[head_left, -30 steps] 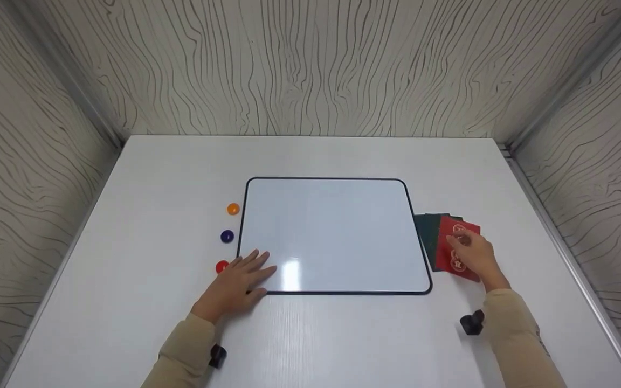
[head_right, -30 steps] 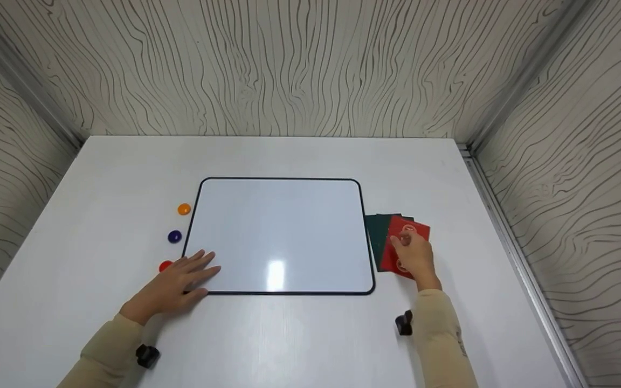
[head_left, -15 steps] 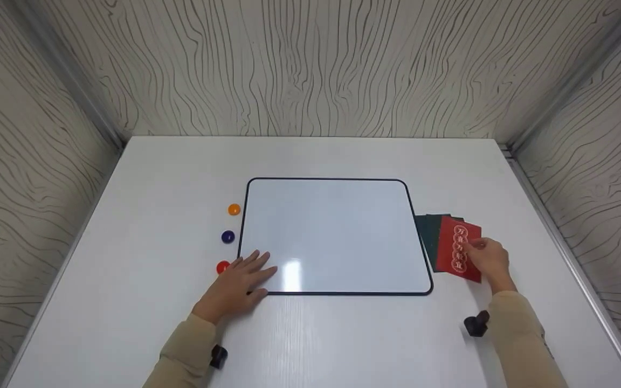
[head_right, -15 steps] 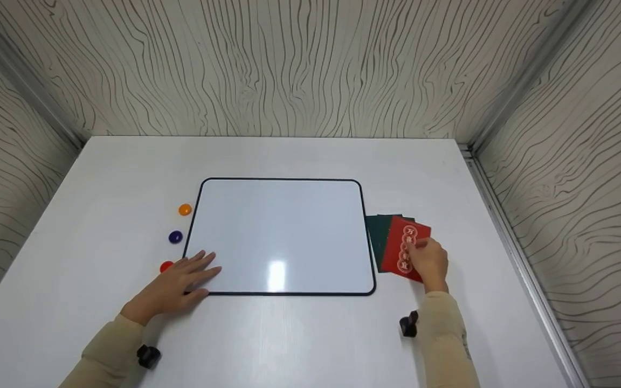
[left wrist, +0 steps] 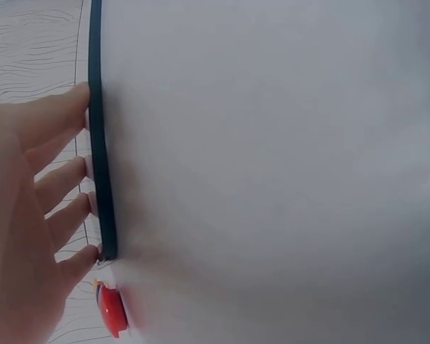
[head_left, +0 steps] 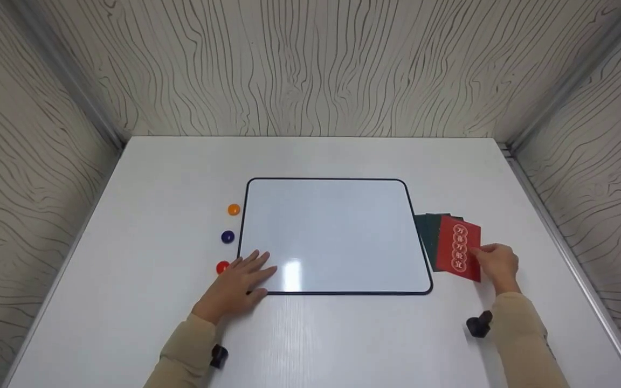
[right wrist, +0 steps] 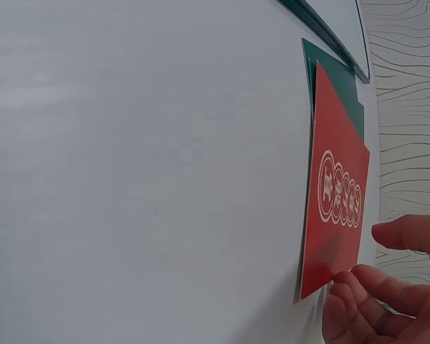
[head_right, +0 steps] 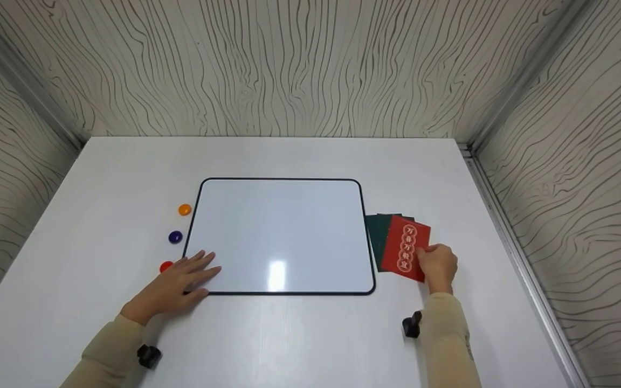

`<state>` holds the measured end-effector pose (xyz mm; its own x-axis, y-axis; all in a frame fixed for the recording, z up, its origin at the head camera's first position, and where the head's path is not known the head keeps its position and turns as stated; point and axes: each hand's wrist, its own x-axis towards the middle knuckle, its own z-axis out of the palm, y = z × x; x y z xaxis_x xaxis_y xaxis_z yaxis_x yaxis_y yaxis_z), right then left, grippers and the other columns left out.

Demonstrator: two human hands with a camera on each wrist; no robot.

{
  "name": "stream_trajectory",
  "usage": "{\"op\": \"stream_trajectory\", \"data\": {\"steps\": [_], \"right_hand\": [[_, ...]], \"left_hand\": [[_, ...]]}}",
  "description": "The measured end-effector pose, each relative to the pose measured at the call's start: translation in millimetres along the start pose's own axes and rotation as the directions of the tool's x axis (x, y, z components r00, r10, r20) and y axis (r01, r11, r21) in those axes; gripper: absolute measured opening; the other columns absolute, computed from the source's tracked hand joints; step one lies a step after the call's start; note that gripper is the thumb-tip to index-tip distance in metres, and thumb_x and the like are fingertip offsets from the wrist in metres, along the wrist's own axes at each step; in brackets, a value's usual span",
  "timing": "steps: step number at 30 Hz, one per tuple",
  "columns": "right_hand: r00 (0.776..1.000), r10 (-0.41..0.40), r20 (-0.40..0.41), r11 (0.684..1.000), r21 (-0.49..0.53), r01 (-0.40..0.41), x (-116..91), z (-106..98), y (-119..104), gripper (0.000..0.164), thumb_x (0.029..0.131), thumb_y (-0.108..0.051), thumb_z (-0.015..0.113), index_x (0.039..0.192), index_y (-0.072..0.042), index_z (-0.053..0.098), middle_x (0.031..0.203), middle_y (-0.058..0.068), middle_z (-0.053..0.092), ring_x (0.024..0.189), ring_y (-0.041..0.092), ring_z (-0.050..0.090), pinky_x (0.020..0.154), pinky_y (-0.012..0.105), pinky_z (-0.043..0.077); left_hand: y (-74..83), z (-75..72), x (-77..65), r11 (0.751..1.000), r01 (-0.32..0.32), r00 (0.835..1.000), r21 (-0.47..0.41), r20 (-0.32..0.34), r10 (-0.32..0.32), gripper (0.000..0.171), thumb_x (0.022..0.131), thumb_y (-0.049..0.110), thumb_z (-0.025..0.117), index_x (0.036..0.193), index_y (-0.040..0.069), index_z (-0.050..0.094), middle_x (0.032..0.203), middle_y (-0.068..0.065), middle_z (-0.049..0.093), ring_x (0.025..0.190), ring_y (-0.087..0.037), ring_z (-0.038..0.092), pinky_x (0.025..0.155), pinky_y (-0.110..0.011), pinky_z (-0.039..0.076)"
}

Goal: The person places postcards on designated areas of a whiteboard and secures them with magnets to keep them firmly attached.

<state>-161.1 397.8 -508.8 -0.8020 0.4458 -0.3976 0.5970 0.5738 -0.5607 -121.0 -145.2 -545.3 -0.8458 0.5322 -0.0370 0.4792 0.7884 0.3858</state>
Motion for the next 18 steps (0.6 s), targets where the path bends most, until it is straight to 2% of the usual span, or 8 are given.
{"op": "stream_trajectory", "data": {"steps": [3, 9, 18], "right_hand": [[1.0, 0.021, -0.015, 1.0, 0.009, -0.02, 0.2, 0.4, 1.0, 0.053, 0.097, -0.027, 0.051, 0.13, 0.014, 0.045, 0.126, 0.033, 0.052, 0.108, 0.038, 0.053, 0.079, 0.034, 0.05], [0.996, 0.087, -0.036, 0.995, 0.051, -0.085, 2.0, 0.8, 2.4, 0.054, 0.096, -0.028, 0.054, 0.13, 0.013, 0.045, 0.124, 0.031, 0.053, 0.108, 0.037, 0.052, 0.081, 0.036, 0.049], [0.991, 0.118, -0.057, 0.992, 0.057, -0.115, 9.1, 3.9, 3.8, 0.059, 0.092, -0.032, 0.057, 0.127, 0.015, 0.048, 0.123, 0.032, 0.056, 0.106, 0.037, 0.055, 0.084, 0.039, 0.051]], "left_hand": [[-0.6, -0.1, -0.4, 1.0, -0.008, 1.0, -0.005, -0.004, 0.008, 0.049, 0.094, 0.031, 0.057, 0.142, 0.023, 0.048, 0.157, -0.004, 0.037, 0.148, -0.029, 0.032, 0.119, -0.054, 0.03], [-1.7, 0.8, -0.3, 1.0, -0.024, 0.999, -0.014, -0.029, 0.024, 0.049, 0.094, 0.028, 0.058, 0.142, 0.021, 0.049, 0.156, -0.006, 0.039, 0.147, -0.031, 0.033, 0.118, -0.055, 0.031], [-1.4, 1.3, 0.0, 1.0, -0.002, 1.0, -0.009, -0.03, 0.001, 0.049, 0.093, 0.03, 0.058, 0.141, 0.023, 0.05, 0.155, -0.004, 0.04, 0.147, -0.029, 0.034, 0.119, -0.054, 0.031]]}}
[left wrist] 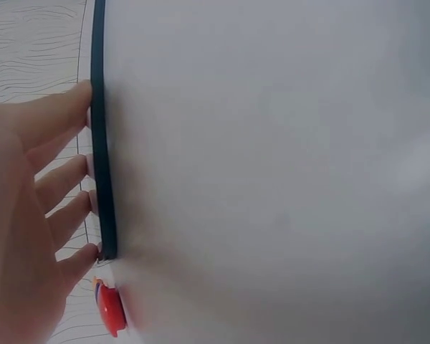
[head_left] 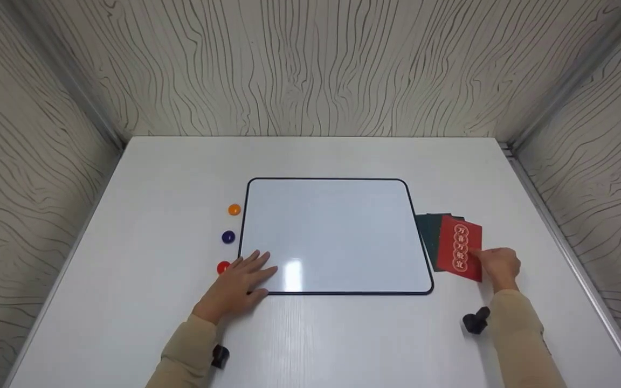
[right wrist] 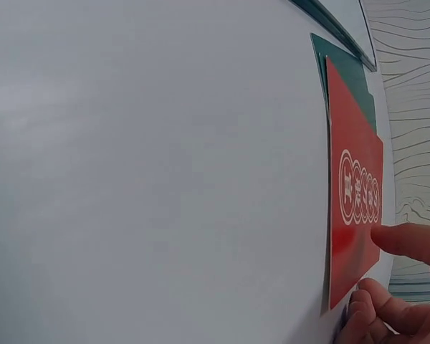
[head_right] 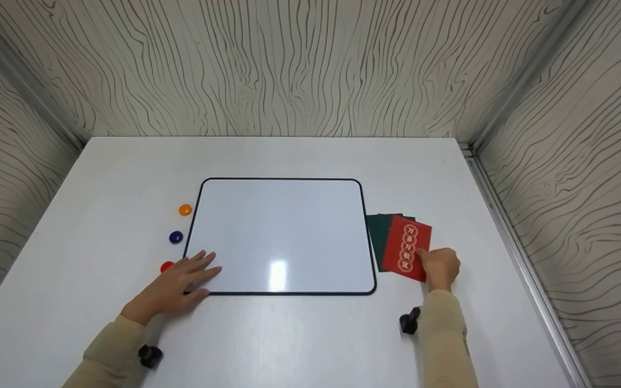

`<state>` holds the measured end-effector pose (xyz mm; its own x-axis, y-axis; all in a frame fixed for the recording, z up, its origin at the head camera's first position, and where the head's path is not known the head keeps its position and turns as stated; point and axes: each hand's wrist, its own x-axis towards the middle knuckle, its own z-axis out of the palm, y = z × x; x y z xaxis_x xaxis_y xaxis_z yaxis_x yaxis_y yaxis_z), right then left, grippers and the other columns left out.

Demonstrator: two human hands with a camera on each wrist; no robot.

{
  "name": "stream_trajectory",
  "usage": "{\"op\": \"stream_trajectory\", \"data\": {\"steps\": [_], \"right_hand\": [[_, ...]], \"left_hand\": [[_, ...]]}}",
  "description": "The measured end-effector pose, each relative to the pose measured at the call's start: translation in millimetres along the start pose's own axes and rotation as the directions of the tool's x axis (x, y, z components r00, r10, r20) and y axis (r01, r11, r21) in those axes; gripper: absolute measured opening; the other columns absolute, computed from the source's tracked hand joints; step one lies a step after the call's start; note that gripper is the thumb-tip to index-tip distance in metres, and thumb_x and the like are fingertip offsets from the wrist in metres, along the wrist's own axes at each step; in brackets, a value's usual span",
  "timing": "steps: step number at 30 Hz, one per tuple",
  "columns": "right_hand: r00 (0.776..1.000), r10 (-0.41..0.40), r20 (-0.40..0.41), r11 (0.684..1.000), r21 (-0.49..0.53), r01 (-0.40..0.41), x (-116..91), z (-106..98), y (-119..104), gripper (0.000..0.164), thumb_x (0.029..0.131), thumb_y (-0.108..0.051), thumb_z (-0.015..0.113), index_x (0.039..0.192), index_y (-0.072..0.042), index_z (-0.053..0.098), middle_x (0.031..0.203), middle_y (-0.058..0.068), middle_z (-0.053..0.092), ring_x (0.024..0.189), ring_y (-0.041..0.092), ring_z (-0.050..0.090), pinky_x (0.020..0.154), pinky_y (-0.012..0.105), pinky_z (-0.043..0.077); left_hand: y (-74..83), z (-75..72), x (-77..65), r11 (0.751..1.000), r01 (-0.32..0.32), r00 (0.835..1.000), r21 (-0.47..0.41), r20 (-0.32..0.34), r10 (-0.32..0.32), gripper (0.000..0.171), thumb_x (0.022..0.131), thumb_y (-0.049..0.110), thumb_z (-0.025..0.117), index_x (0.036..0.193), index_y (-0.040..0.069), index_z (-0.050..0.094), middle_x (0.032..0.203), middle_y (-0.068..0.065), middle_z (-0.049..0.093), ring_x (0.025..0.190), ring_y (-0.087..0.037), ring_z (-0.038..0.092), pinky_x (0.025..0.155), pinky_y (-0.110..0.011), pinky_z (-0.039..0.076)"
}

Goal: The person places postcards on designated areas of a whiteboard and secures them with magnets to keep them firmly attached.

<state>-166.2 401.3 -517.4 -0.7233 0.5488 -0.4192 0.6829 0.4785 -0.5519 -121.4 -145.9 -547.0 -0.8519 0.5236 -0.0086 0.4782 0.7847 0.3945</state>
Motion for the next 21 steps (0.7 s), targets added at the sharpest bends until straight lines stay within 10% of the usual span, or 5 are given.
{"op": "stream_trajectory", "data": {"steps": [21], "right_hand": [[0.994, 0.106, 0.004, 0.99, 0.095, -0.106, -1.9, 9.3, -10.0, 0.071, 0.092, -0.036, 0.059, 0.139, 0.012, 0.036, 0.129, 0.025, 0.054, 0.107, 0.031, 0.06, 0.093, 0.036, 0.055]], "left_hand": [[2.4, -0.4, 0.2, 0.999, 0.031, 0.999, -0.015, 0.018, -0.03, 0.05, 0.094, 0.034, 0.058, 0.142, 0.026, 0.048, 0.157, -0.001, 0.037, 0.149, -0.027, 0.03, 0.121, -0.052, 0.028]]}}
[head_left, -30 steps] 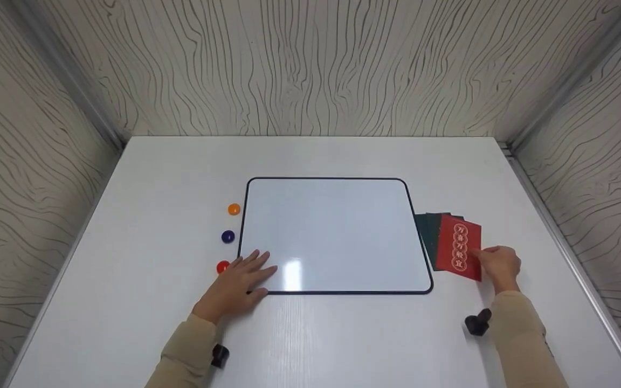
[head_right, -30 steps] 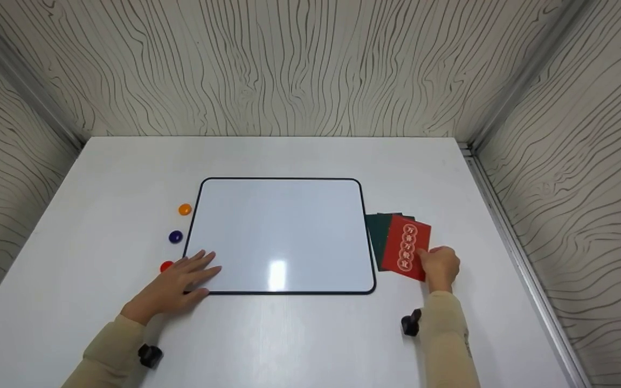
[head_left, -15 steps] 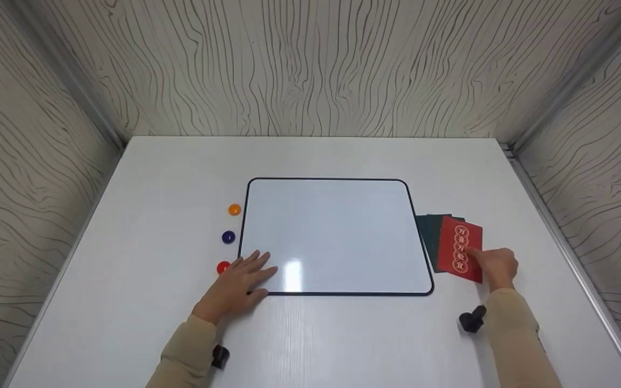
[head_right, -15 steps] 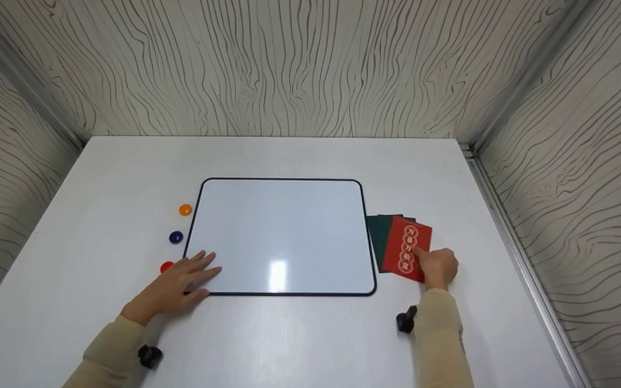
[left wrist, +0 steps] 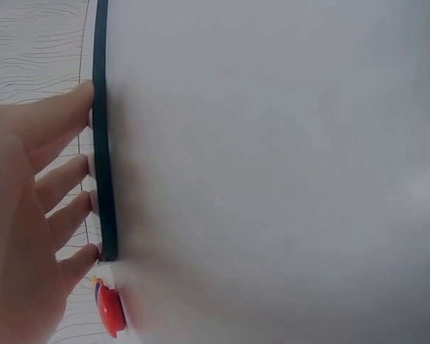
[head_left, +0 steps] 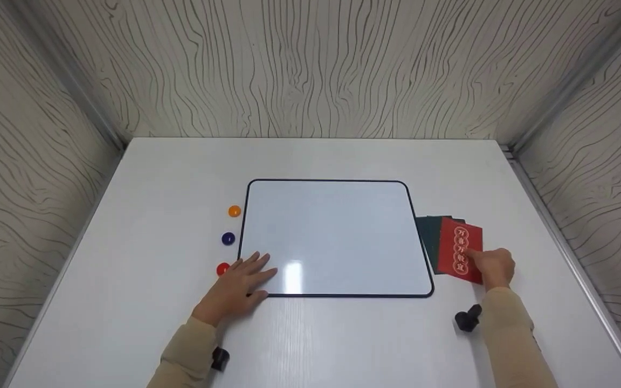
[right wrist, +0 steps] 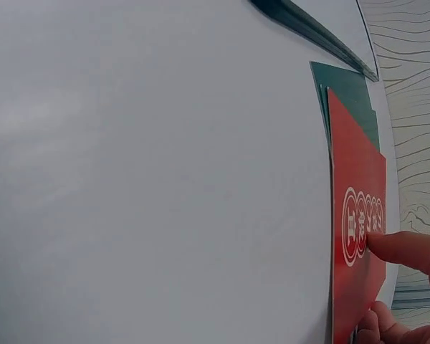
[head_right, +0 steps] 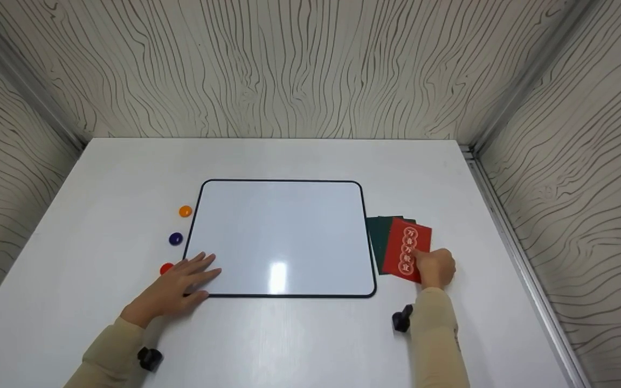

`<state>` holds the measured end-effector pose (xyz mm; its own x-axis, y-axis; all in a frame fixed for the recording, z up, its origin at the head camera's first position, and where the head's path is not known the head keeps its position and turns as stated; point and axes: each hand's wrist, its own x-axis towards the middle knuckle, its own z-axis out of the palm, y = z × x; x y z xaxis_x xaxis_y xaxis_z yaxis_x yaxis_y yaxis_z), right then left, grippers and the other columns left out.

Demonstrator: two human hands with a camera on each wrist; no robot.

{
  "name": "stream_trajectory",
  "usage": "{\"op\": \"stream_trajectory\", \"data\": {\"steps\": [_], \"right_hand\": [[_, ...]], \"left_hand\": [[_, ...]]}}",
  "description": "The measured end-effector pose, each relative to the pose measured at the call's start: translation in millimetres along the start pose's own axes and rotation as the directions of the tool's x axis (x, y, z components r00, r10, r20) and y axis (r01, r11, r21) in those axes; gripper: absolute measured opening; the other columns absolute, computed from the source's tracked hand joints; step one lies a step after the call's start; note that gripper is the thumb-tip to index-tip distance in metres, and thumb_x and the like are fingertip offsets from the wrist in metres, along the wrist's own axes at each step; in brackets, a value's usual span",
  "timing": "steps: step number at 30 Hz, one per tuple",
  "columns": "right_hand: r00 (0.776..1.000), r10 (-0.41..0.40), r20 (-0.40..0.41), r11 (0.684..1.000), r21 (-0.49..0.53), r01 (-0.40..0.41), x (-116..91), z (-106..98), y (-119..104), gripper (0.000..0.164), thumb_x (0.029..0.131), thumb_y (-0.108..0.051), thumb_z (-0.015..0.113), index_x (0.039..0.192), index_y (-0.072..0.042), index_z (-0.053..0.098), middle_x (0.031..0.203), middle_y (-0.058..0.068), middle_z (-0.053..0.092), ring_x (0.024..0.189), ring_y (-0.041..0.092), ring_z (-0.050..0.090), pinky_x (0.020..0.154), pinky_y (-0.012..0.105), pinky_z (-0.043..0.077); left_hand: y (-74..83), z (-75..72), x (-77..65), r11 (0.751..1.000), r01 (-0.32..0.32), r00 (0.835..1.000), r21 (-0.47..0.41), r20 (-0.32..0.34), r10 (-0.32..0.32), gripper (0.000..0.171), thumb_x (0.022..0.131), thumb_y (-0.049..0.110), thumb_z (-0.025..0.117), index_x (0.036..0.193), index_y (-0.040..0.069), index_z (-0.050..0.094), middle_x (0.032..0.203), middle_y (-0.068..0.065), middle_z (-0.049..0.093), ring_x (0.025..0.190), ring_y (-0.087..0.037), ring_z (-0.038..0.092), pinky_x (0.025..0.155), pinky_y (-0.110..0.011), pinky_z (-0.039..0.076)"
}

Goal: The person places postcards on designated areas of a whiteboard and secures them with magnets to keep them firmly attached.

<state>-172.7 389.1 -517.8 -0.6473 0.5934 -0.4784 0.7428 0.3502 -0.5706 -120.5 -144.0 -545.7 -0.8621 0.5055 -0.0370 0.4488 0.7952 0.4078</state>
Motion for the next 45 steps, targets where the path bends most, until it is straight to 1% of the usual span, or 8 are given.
{"op": "stream_trajectory", "data": {"steps": [5, 9, 17, 19, 25, 32, 38, 45], "right_hand": [[1.0, 0.004, -0.023, 1.0, 0.01, -0.004, 3, -1, -1, 0.067, 0.093, -0.031, 0.059, 0.139, 0.012, 0.038, 0.134, 0.028, 0.051, 0.11, 0.032, 0.057, 0.082, 0.032, 0.053], [1.0, -0.02, -0.022, 0.999, 0.036, 0.02, 3, -3, 2, 0.063, 0.091, -0.029, 0.061, 0.137, 0.01, 0.043, 0.138, 0.028, 0.05, 0.114, 0.033, 0.058, 0.08, 0.031, 0.055], [0.998, -0.059, -0.038, 0.997, 0.044, 0.061, 3, -6, 4, 0.056, 0.091, -0.03, 0.062, 0.131, 0.007, 0.048, 0.127, 0.026, 0.055, 0.114, 0.034, 0.056, 0.075, 0.027, 0.05], [0.997, -0.061, -0.051, 0.996, 0.06, 0.065, 4, -7, 3, 0.054, 0.092, -0.029, 0.061, 0.13, 0.007, 0.049, 0.128, 0.026, 0.055, 0.114, 0.033, 0.055, 0.076, 0.027, 0.05], [0.998, -0.031, -0.056, 0.986, 0.164, 0.039, 6, -7, -5, 0.046, 0.096, -0.022, 0.051, 0.135, 0.002, 0.047, 0.131, 0.02, 0.052, 0.111, 0.024, 0.053, 0.068, 0.016, 0.043], [1.0, 0.013, -0.001, 0.969, 0.245, -0.013, 6, -7, -7, 0.05, 0.099, -0.023, 0.041, 0.145, -0.003, 0.038, 0.148, 0.018, 0.041, 0.127, 0.025, 0.046, 0.079, 0.019, 0.044], [1.0, -0.006, 0.005, 0.964, 0.265, 0.005, 5, -9, -8, 0.048, 0.099, -0.022, 0.042, 0.143, -0.003, 0.041, 0.138, 0.016, 0.047, 0.112, 0.018, 0.049, 0.076, 0.019, 0.044], [1.0, -0.017, 0.006, 0.965, 0.262, 0.015, 4, -10, -10, 0.048, 0.099, -0.023, 0.043, 0.143, -0.003, 0.041, 0.137, 0.014, 0.048, 0.104, 0.013, 0.05, 0.072, 0.016, 0.043]], "left_hand": [[-0.9, -0.2, -0.4, 1.0, -0.009, 1.0, 0.001, -0.001, 0.009, 0.049, 0.094, 0.031, 0.058, 0.142, 0.024, 0.049, 0.157, -0.003, 0.038, 0.148, -0.028, 0.031, 0.12, -0.052, 0.029], [-2.0, 0.1, -0.2, 1.0, -0.027, 1.0, 0.001, -0.015, 0.027, 0.049, 0.093, 0.027, 0.059, 0.14, 0.021, 0.051, 0.155, -0.006, 0.04, 0.147, -0.03, 0.033, 0.119, -0.053, 0.03], [-1.1, 0.9, -0.8, 1.0, -0.013, 1.0, -0.02, 0.008, 0.013, 0.05, 0.094, 0.031, 0.058, 0.142, 0.024, 0.048, 0.157, -0.003, 0.037, 0.148, -0.029, 0.03, 0.12, -0.053, 0.028], [-0.7, 0.9, -0.7, 1.0, -0.006, 1.0, -0.024, 0.017, 0.007, 0.05, 0.094, 0.032, 0.057, 0.143, 0.024, 0.047, 0.158, -0.003, 0.036, 0.149, -0.028, 0.029, 0.12, -0.053, 0.028], [-2.2, 0.8, 0.2, 1.0, -0.002, 1.0, -0.018, 0.026, 0.002, 0.051, 0.094, 0.033, 0.057, 0.144, 0.026, 0.046, 0.158, -0.001, 0.035, 0.15, -0.027, 0.028, 0.121, -0.053, 0.027], [-2.3, 0.2, 0.3, 1.0, -0.018, 0.999, 0.009, 0.031, 0.018, 0.051, 0.096, 0.034, 0.055, 0.145, 0.026, 0.044, 0.158, -0.001, 0.034, 0.15, -0.027, 0.028, 0.12, -0.053, 0.028], [-0.4, -2.7, -0.4, 1.0, -0.018, 0.999, 0.019, 0.044, 0.017, 0.051, 0.096, 0.034, 0.055, 0.145, 0.025, 0.044, 0.158, -0.002, 0.035, 0.149, -0.027, 0.029, 0.12, -0.053, 0.028], [-0.5, -2.5, 0.0, 1.0, -0.018, 0.999, 0.014, 0.046, 0.017, 0.052, 0.095, 0.033, 0.056, 0.145, 0.025, 0.043, 0.158, -0.002, 0.034, 0.15, -0.028, 0.028, 0.12, -0.053, 0.028]]}}
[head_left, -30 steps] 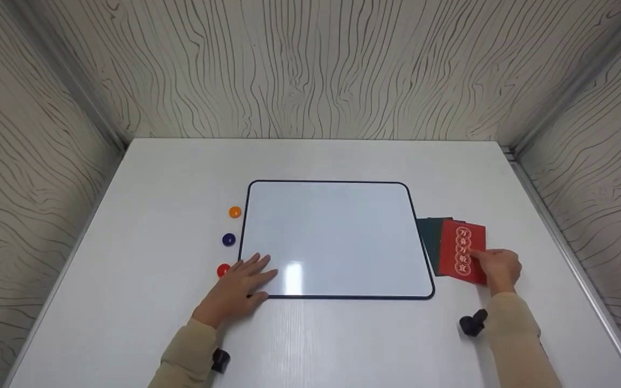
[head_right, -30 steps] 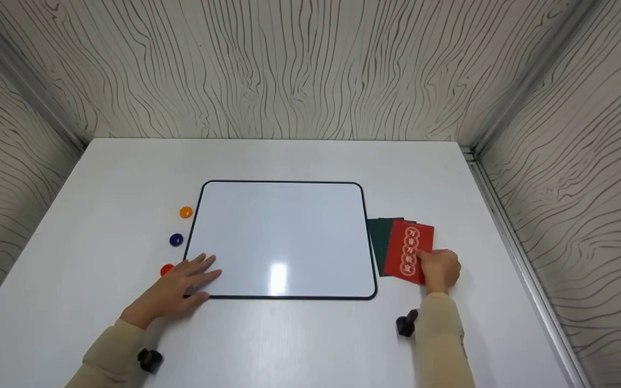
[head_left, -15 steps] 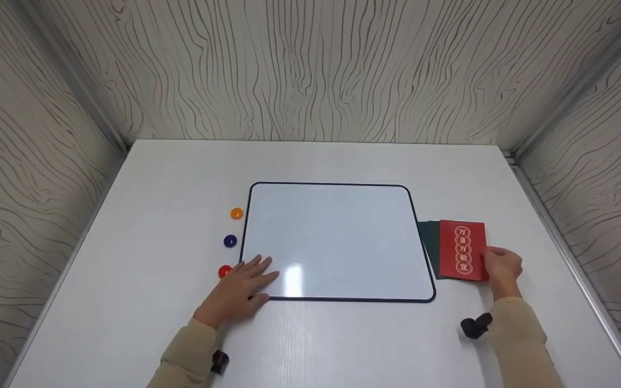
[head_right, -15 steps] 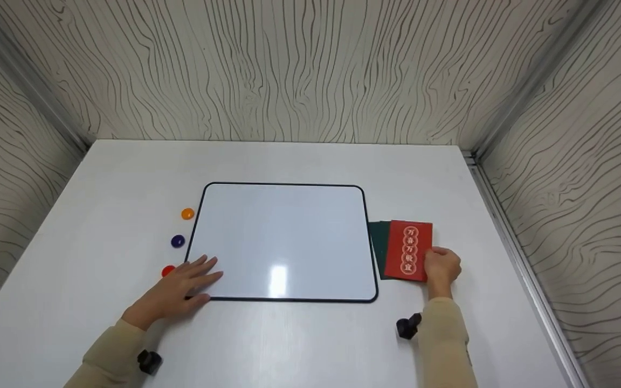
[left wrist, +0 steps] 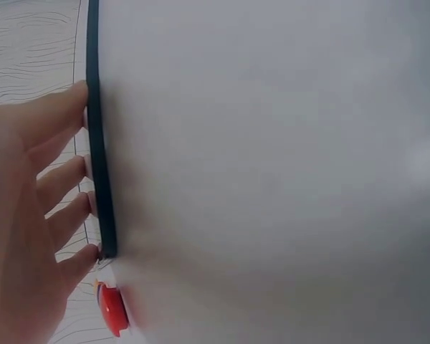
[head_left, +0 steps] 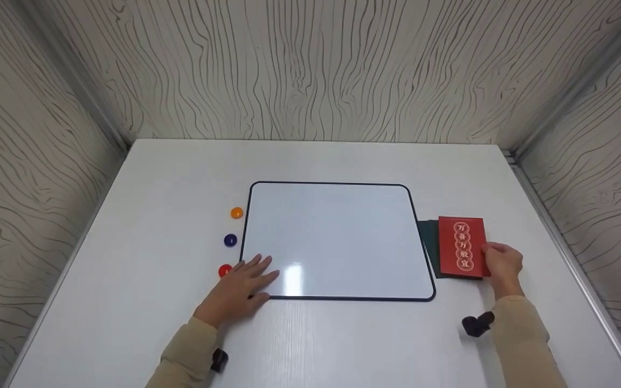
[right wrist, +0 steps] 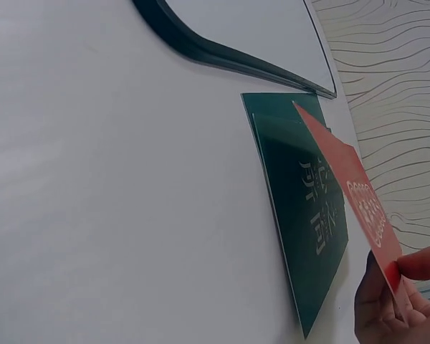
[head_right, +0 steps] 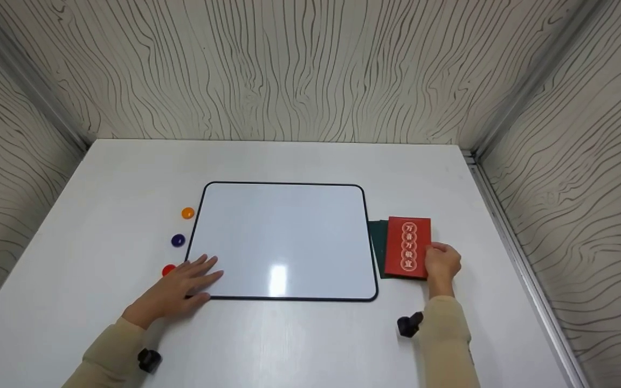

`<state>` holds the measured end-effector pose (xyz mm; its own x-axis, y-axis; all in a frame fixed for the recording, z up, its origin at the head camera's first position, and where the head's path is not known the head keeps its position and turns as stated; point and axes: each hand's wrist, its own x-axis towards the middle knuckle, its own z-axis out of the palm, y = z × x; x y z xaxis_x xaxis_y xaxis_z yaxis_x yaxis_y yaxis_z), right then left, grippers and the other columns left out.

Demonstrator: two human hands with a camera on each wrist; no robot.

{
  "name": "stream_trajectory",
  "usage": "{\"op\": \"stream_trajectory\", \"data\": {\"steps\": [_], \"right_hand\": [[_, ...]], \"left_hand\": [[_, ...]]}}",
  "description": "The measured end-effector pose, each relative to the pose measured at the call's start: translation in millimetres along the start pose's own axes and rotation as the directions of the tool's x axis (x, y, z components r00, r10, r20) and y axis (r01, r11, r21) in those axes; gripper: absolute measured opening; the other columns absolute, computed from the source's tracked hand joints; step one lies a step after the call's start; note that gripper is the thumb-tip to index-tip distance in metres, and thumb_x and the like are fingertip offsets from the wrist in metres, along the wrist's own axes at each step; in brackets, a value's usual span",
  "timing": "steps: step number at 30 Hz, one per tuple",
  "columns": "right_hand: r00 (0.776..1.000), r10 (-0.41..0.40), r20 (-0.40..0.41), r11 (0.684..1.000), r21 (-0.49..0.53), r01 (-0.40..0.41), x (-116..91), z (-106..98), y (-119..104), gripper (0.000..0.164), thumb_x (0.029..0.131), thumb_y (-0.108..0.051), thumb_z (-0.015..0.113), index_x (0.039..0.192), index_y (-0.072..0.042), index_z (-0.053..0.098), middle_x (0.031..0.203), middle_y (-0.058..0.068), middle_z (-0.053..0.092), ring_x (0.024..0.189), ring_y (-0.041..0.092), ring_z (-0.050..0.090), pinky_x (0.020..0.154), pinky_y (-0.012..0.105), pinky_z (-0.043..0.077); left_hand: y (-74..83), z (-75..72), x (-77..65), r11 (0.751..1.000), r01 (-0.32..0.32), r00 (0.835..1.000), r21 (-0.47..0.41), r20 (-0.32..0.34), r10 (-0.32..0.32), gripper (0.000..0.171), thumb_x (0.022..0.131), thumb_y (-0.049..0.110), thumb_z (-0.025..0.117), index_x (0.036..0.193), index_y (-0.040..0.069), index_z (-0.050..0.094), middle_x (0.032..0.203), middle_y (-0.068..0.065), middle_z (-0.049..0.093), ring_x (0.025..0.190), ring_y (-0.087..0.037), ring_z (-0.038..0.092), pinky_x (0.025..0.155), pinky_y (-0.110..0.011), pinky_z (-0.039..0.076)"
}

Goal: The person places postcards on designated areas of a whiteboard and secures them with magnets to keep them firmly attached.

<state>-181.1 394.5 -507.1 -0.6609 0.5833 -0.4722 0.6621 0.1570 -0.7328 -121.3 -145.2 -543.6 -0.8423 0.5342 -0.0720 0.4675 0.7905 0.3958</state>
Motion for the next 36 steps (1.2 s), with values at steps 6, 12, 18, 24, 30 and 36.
{"op": "stream_trajectory", "data": {"steps": [6, 12, 18, 24, 30, 36], "right_hand": [[1.0, 0.003, 0.016, 1.0, -0.007, -0.002, 0, 2, 0, 0.049, 0.1, -0.024, 0.043, 0.145, -0.004, 0.04, 0.147, 0.016, 0.042, 0.119, 0.019, 0.049, 0.078, 0.018, 0.043], [0.997, 0.0, 0.076, 1.0, 0.022, -0.002, -6, 10, -3, 0.05, 0.101, -0.023, 0.04, 0.148, -0.006, 0.035, 0.154, 0.015, 0.034, 0.136, 0.025, 0.04, 0.094, 0.026, 0.046], [0.996, -0.05, 0.073, 0.999, 0.01, 0.049, -15, 18, -6, 0.047, 0.1, -0.023, 0.044, 0.142, -0.004, 0.042, 0.147, 0.016, 0.042, 0.127, 0.023, 0.045, 0.086, 0.024, 0.046], [0.988, -0.134, 0.08, 0.991, -0.015, 0.136, -22, 23, -6, 0.043, 0.098, -0.021, 0.047, 0.135, 0.002, 0.048, 0.14, 0.019, 0.046, 0.109, 0.015, 0.05, 0.074, 0.017, 0.041], [0.98, -0.146, 0.132, 0.988, -0.037, 0.152, -28, 31, -7, 0.044, 0.099, -0.022, 0.045, 0.137, 0.0, 0.045, 0.144, 0.02, 0.043, 0.117, 0.02, 0.049, 0.073, 0.015, 0.042], [0.973, -0.138, 0.183, 0.989, -0.019, 0.144, -36, 36, -9, 0.047, 0.1, -0.024, 0.046, 0.141, -0.001, 0.042, 0.144, 0.018, 0.043, 0.108, 0.013, 0.05, 0.07, 0.015, 0.045]], "left_hand": [[-0.2, 0.8, -0.5, 1.0, -0.003, 1.0, 0.002, -0.011, 0.003, 0.051, 0.095, 0.033, 0.056, 0.145, 0.024, 0.044, 0.158, -0.002, 0.035, 0.149, -0.028, 0.029, 0.12, -0.053, 0.029], [-0.8, 0.4, -0.6, 1.0, 0.003, 1.0, 0.013, -0.013, -0.003, 0.051, 0.096, 0.034, 0.056, 0.144, 0.025, 0.044, 0.158, -0.001, 0.035, 0.149, -0.027, 0.03, 0.12, -0.051, 0.029], [1.2, -0.9, -0.7, 1.0, 0.015, 1.0, 0.003, -0.011, -0.015, 0.051, 0.095, 0.034, 0.056, 0.144, 0.025, 0.045, 0.158, -0.001, 0.035, 0.149, -0.027, 0.029, 0.12, -0.052, 0.029], [2.3, -1.1, -1.5, 1.0, 0.013, 1.0, -0.022, -0.026, -0.013, 0.049, 0.095, 0.031, 0.057, 0.142, 0.023, 0.048, 0.157, -0.003, 0.038, 0.148, -0.028, 0.031, 0.12, -0.053, 0.029], [1.3, 0.1, -1.5, 1.0, 0.005, 1.0, -0.001, -0.029, -0.005, 0.049, 0.095, 0.033, 0.056, 0.142, 0.023, 0.047, 0.157, -0.003, 0.038, 0.148, -0.028, 0.032, 0.12, -0.052, 0.03], [0.5, 0.8, -0.3, 1.0, -0.001, 1.0, 0.0, -0.019, 0.001, 0.05, 0.095, 0.034, 0.056, 0.144, 0.024, 0.046, 0.158, -0.002, 0.036, 0.149, -0.028, 0.03, 0.12, -0.051, 0.03]]}}
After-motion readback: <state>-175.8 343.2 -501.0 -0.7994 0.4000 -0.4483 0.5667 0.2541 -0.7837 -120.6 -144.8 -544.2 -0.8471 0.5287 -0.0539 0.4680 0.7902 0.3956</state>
